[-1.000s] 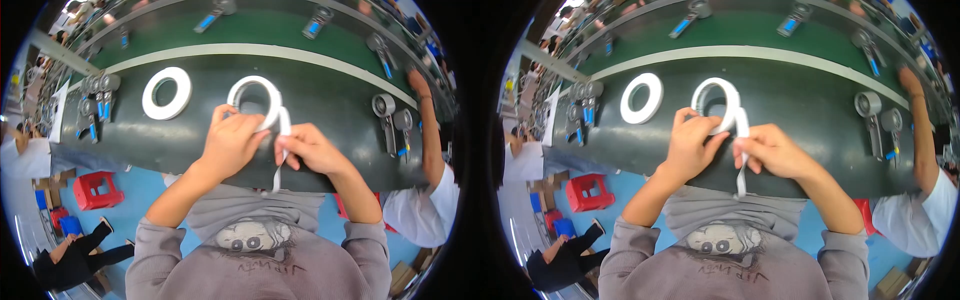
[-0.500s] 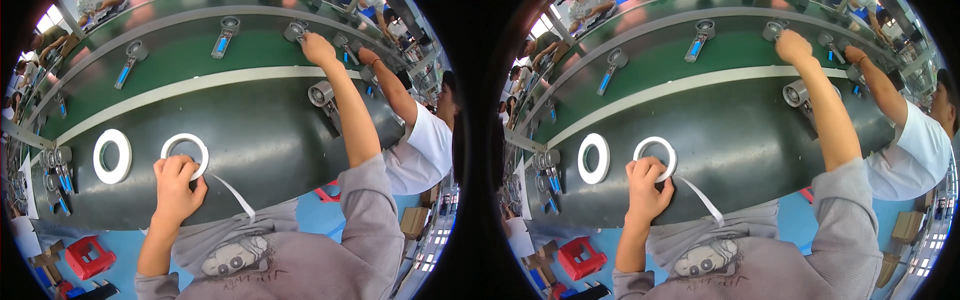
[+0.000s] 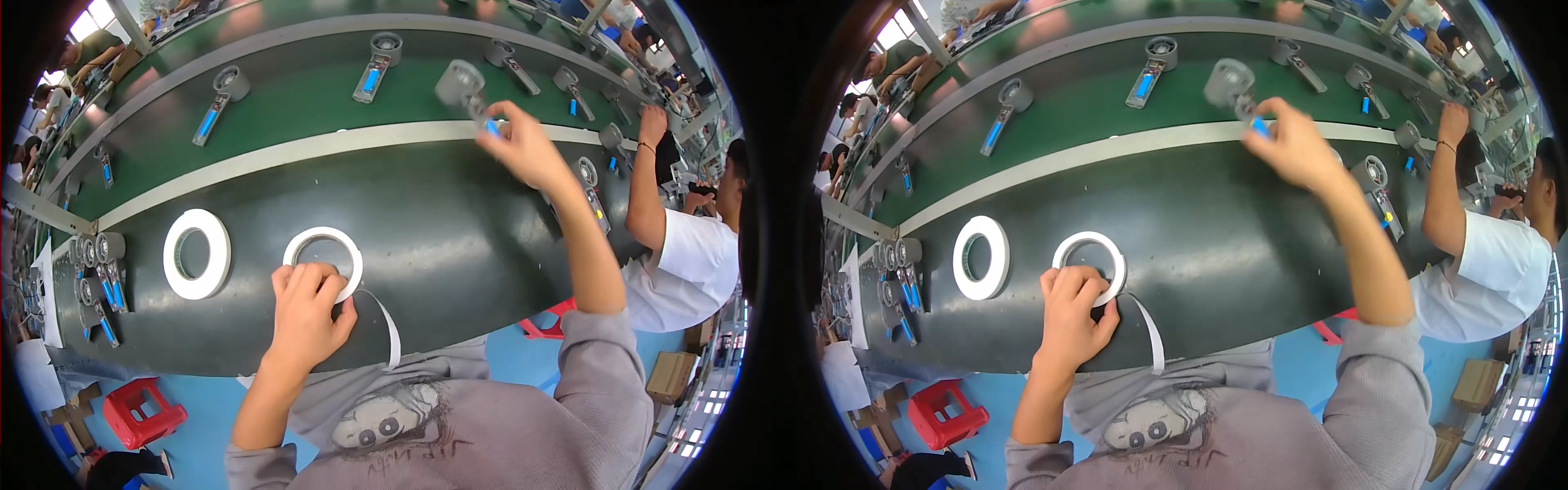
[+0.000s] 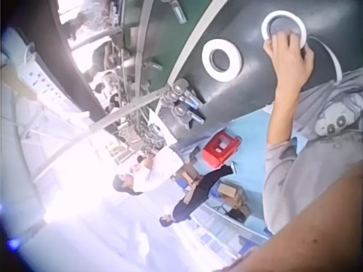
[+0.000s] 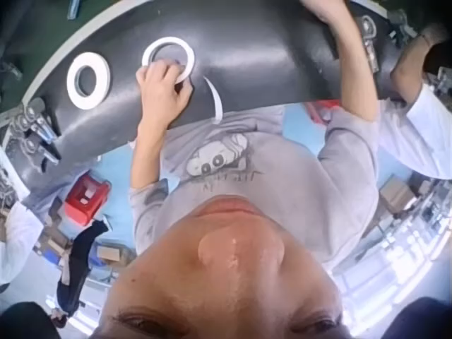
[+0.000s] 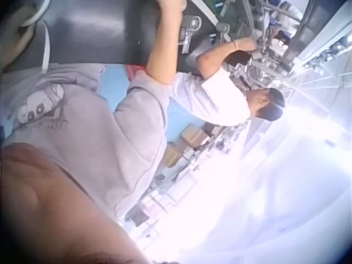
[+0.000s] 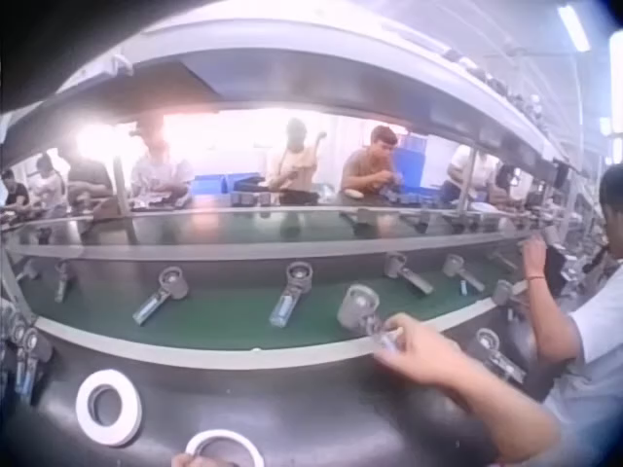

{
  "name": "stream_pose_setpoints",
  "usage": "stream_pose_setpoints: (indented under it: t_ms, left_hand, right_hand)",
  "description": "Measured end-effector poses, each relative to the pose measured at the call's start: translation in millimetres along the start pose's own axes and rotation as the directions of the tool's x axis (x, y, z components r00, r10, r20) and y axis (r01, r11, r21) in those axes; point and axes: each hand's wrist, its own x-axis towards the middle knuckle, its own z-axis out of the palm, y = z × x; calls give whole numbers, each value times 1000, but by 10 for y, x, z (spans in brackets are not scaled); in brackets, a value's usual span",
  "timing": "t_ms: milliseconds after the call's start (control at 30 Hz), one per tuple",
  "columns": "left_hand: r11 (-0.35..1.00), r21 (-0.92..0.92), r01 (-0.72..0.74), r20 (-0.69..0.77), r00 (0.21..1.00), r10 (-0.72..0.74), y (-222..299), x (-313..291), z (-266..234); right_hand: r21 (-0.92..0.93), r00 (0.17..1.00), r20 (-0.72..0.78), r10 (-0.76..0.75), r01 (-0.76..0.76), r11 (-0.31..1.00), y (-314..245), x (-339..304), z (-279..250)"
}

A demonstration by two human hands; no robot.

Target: The person assembles portable fans by applying tape to batteries, fitting the batteries into the fan casings, and placing the assembled fan components onto a conveyor belt.

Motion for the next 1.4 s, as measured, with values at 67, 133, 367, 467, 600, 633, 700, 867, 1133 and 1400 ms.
stream_pose_setpoints:
  t_ms: [67,133,367,467,600,633,700,867,1133,1400]
  left_hand:
    - [998,-27,-56,83,995,58,6,-25,-24]
    - [996,-32,-78,114,990,81,32,-74,0]
    - [998,34,-61,133,990,56,201,-32,-82]
    - [998,-53,39,50,998,-36,365,-51,-103]
    - [753,-554,354,346,921,-177,690,224,69]
    - [653,-600,463,444,871,-210,741,300,87]
    - [531,-631,565,544,811,-217,772,375,239]
    - [117,-750,651,598,743,-302,710,369,522]
    - [-32,-662,749,718,622,-311,783,454,382]
    - [75,-639,765,712,626,-318,821,446,340]
  right_hand:
    - [14,1000,3,10,-10,1000,-366,-562,186]
    - [-33,998,-56,-15,13,999,-426,-982,458]
    - [167,999,-38,-10,16,986,-475,-1432,752]
    - [427,990,105,95,-132,894,-551,-1517,770]
    - [610,964,228,138,-252,751,-659,-1590,744]
    - [619,963,240,127,-252,744,-699,-1615,795]
    - [726,948,276,157,-313,612,-778,-1690,854]
    - [729,958,231,168,-285,623,-808,-1688,893]
    - [727,995,31,-92,41,686,-562,-1669,749]
    - [506,914,65,-401,316,802,-495,-1525,664]
